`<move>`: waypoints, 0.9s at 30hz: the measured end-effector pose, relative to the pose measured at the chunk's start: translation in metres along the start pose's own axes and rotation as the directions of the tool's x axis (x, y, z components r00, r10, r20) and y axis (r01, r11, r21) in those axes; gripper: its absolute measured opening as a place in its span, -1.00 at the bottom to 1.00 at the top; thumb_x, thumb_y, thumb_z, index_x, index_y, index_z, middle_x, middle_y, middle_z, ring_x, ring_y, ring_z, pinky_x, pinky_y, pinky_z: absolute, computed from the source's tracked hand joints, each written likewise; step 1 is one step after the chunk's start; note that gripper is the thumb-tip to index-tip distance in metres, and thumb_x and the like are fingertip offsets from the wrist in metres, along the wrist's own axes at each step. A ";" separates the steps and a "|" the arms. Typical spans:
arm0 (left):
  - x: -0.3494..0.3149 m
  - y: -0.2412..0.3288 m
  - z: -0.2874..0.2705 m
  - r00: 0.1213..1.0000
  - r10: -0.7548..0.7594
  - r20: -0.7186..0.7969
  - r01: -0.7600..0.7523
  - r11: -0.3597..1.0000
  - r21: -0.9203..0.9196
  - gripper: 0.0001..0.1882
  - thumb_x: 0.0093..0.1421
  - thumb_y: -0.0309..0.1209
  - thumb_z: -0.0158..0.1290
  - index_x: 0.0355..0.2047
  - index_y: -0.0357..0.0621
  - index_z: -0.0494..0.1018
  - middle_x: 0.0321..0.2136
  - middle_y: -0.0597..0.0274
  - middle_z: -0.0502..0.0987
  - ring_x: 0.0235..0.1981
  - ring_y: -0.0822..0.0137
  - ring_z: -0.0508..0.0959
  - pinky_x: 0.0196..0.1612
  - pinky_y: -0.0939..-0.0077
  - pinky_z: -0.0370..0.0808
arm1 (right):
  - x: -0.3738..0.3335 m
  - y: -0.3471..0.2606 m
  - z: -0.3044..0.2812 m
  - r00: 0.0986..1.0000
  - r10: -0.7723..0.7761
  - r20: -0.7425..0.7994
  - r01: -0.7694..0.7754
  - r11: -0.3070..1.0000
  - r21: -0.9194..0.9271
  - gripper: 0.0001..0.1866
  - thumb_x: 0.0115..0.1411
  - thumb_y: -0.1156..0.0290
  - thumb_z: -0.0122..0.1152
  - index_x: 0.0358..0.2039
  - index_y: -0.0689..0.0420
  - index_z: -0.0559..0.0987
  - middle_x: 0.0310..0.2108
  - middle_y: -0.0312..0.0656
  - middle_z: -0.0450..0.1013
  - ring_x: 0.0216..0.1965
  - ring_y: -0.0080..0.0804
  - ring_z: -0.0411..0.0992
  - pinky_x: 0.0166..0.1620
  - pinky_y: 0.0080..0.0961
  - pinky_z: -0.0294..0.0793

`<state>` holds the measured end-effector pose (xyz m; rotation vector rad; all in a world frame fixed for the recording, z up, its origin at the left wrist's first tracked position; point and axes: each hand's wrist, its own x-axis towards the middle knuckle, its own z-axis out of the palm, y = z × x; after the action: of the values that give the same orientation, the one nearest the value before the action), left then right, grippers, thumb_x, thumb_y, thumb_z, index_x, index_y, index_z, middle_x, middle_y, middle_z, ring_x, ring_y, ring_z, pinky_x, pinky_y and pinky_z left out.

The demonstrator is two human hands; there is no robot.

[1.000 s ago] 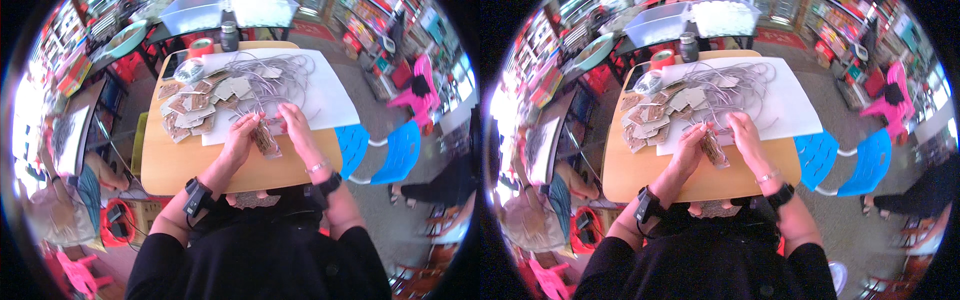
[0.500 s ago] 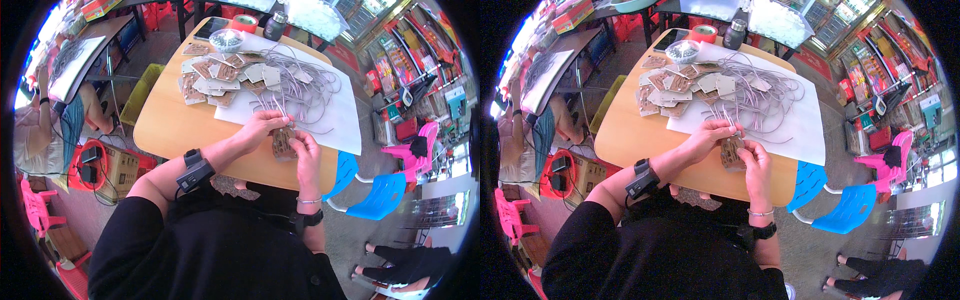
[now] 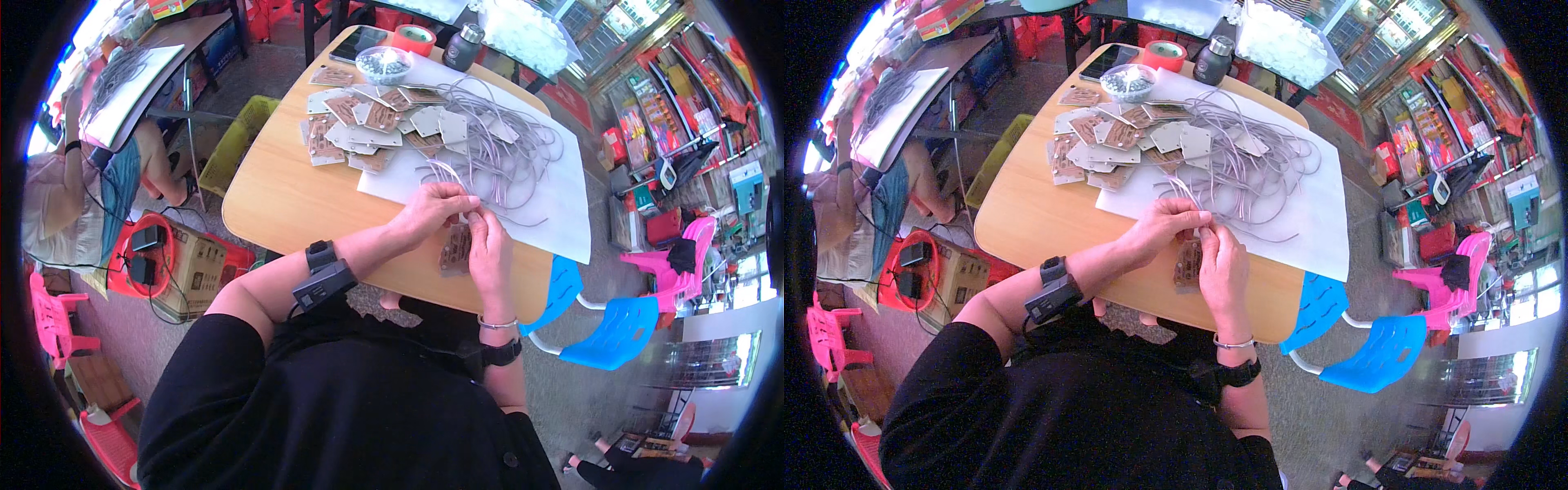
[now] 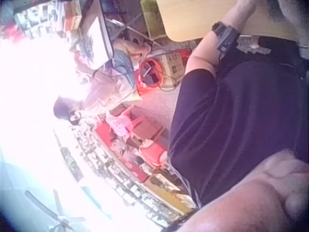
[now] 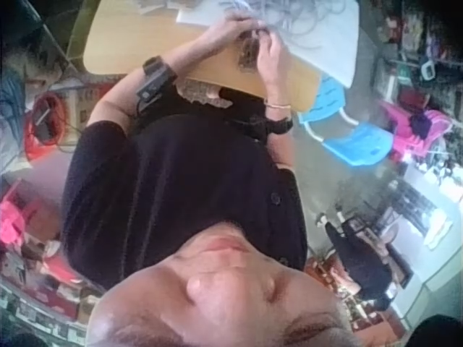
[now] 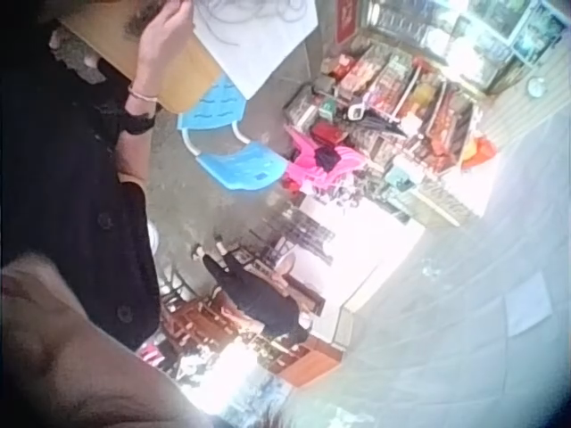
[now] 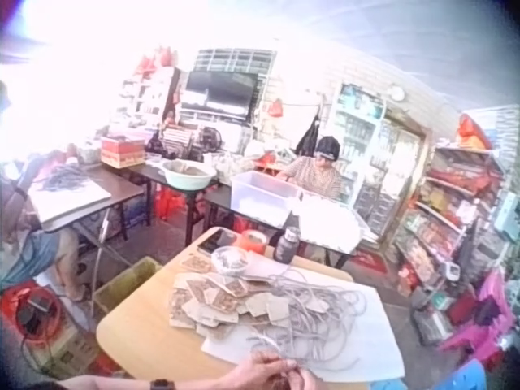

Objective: Threading a cord through pre-punched holes in small leather or synthetic shoe component pieces to lace them together.

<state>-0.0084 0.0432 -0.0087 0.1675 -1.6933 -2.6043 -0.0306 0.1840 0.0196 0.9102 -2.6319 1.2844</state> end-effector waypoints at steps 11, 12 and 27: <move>0.001 -0.002 -0.001 0.989 0.077 -0.129 -0.075 0.997 0.022 -0.81 0.18 -0.35 0.09 -0.49 -0.20 0.43 -0.58 0.42 0.38 -0.55 0.60 0.34 -0.50 0.68 0.28 | -0.005 -0.006 0.011 0.998 0.004 0.067 0.003 0.995 -0.098 -0.81 0.24 0.37 -0.09 -0.38 0.25 0.39 -0.48 0.11 0.41 -0.39 0.12 0.37 -0.35 -0.11 0.31; 0.001 -0.001 -0.002 0.988 0.080 -0.130 -0.077 0.997 0.023 -0.81 0.18 -0.35 0.09 -0.49 -0.20 0.43 -0.58 0.42 0.38 -0.55 0.60 0.34 -0.50 0.68 0.28 | -0.005 -0.006 0.012 0.999 0.002 0.044 0.001 0.998 -0.060 -0.81 0.24 0.37 -0.09 -0.37 0.25 0.39 -0.47 0.11 0.41 -0.39 0.13 0.37 -0.34 -0.13 0.32; -0.001 0.004 0.004 0.999 0.033 -0.012 -0.034 0.994 -0.107 -0.76 0.20 -0.28 0.07 -0.31 -0.22 0.53 -0.54 0.41 0.47 -0.48 0.57 0.41 -0.35 0.65 0.36 | -0.030 0.002 -0.016 0.941 0.303 0.152 -0.331 0.728 0.601 -0.83 0.19 0.39 0.08 -0.29 0.22 0.50 -0.47 -0.45 0.35 -0.43 -0.75 0.24 -0.37 -0.75 0.20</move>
<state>-0.0083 0.0457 -0.0034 0.1471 -1.5346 -2.6567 -0.0101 0.2106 0.0197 0.5256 -2.4804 2.3351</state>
